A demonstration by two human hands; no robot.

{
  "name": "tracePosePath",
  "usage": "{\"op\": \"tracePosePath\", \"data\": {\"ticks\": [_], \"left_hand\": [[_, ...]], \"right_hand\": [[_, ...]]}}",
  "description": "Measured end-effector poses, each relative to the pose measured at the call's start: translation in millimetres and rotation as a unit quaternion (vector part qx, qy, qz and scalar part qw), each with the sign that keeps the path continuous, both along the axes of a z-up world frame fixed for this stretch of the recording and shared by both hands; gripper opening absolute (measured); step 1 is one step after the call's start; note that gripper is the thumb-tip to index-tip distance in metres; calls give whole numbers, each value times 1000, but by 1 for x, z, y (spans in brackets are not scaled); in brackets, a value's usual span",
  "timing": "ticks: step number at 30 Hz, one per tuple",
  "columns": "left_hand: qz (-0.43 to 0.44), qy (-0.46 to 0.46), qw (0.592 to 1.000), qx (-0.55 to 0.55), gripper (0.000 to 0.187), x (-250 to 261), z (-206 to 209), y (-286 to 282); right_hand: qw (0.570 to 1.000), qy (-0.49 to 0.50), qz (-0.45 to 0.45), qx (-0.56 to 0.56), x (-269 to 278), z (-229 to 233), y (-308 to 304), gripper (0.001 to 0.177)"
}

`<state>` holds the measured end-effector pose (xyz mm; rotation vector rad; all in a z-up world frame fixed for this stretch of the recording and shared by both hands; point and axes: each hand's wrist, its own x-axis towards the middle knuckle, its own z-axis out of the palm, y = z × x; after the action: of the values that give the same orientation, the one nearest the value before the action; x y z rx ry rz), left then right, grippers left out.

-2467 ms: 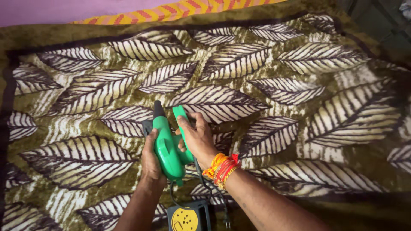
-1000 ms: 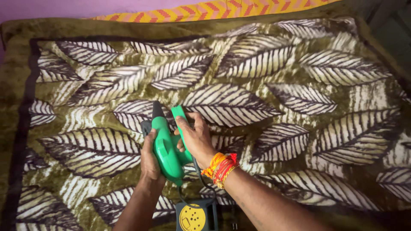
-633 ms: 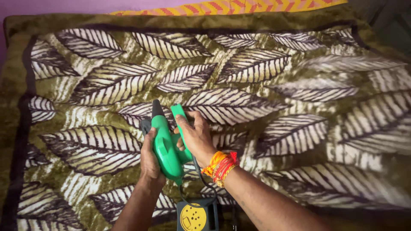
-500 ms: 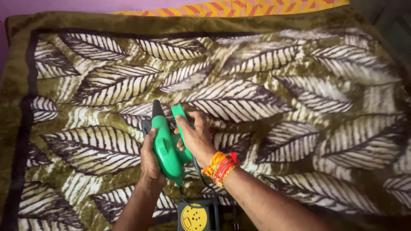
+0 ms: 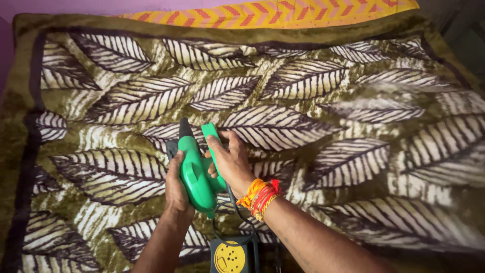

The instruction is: The person uses a green handheld steamer to press a patterned bedspread laid out on a bed. They move the steamer back and forth across the fabric surface, focusing on different sections to smooth out wrinkles.

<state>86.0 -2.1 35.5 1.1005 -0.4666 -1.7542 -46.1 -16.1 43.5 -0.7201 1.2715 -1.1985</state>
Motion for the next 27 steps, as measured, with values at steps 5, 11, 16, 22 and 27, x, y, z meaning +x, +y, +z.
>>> {"op": "tracePosePath", "data": {"ticks": [5,11,16,22,27], "left_hand": [[-25,21,999,2,55,4,1,0],[19,23,1000,-4,51,12,-11,-3],[22,9,1000,-9,50,17,-11,-2],[11,10,1000,-4,54,22,-2,-1],[17,0,1000,13,54,23,4,1]], "right_hand": [[1000,-7,7,15,3,-1,-3,52],[1000,-4,16,9,10,-1,-3,51],[1000,2,18,10,15,2,-3,50],[1000,2,17,9,22,4,-6,49],[1000,-5,15,2,24,2,-5,47]]}}
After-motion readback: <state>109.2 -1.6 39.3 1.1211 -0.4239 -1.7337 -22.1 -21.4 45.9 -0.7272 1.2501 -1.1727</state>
